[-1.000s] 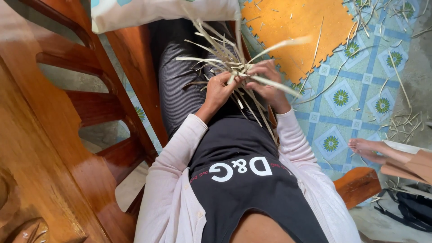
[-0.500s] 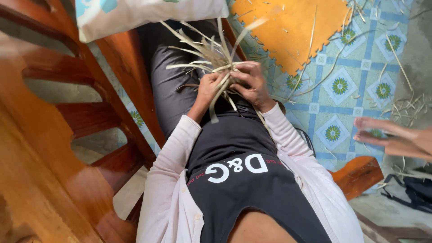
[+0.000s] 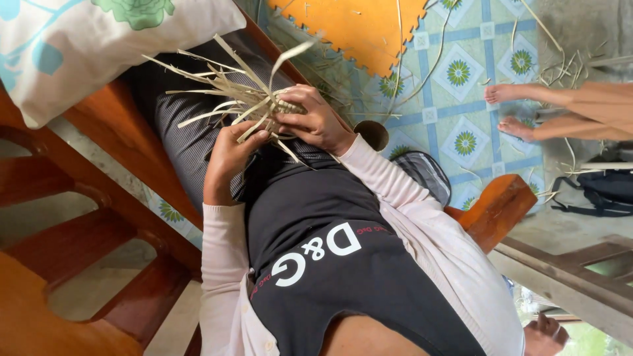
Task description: Weaving thin fiber strips together to create a small container or basket
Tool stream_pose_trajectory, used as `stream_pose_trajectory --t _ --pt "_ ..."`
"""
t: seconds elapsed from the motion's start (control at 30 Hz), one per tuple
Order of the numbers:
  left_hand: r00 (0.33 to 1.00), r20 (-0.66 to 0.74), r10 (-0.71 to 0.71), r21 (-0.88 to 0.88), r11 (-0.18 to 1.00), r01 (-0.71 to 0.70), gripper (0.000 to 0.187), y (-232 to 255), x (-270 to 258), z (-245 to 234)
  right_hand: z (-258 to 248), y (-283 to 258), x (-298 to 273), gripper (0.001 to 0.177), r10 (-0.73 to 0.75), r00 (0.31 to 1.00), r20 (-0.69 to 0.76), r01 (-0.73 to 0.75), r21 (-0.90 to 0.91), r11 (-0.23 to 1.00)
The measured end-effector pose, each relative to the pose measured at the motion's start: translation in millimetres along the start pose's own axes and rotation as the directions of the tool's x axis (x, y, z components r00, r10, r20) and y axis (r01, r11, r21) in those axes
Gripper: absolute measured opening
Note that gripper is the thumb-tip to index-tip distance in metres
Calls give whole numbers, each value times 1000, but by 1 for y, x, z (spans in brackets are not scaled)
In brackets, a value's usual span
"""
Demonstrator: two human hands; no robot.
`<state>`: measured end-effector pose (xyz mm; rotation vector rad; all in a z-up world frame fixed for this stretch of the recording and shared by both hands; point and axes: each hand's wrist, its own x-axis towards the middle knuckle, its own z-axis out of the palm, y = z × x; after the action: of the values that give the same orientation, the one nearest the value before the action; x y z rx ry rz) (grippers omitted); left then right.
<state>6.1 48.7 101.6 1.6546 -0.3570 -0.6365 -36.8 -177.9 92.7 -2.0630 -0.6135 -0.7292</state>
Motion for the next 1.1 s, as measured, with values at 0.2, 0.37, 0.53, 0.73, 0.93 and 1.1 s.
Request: stream_pose_trajectory --t 0.2,0.37,0.53,0.73,0.93,1.1 --pt "997 -41 64 475 879 -37 17 -15 -10 -16 0 -1 0 23 -35 998 49 39 -70 997" --pt "900 -286 328 801 597 37 18 -25 -11 -2 5 2 -4 23 -25 998 53 29 -81 996" --pt "832 -448 328 688 720 87 18 -22 1 42 7 -4 -2 23 -29 998 52 34 -105 994" --pt "894 -426 138 351 936 23 23 -44 17 54 8 -1 -3 24 -22 999 44 27 -137 990" --pt "863 -449 229 262 958 -117 18 -35 14 52 -17 16 8 22 147 984 98 -159 123 980" --pt "860 -422 287 341 929 -142 20 -38 14 51 -41 3 25 46 171 923 346 -221 111 969"
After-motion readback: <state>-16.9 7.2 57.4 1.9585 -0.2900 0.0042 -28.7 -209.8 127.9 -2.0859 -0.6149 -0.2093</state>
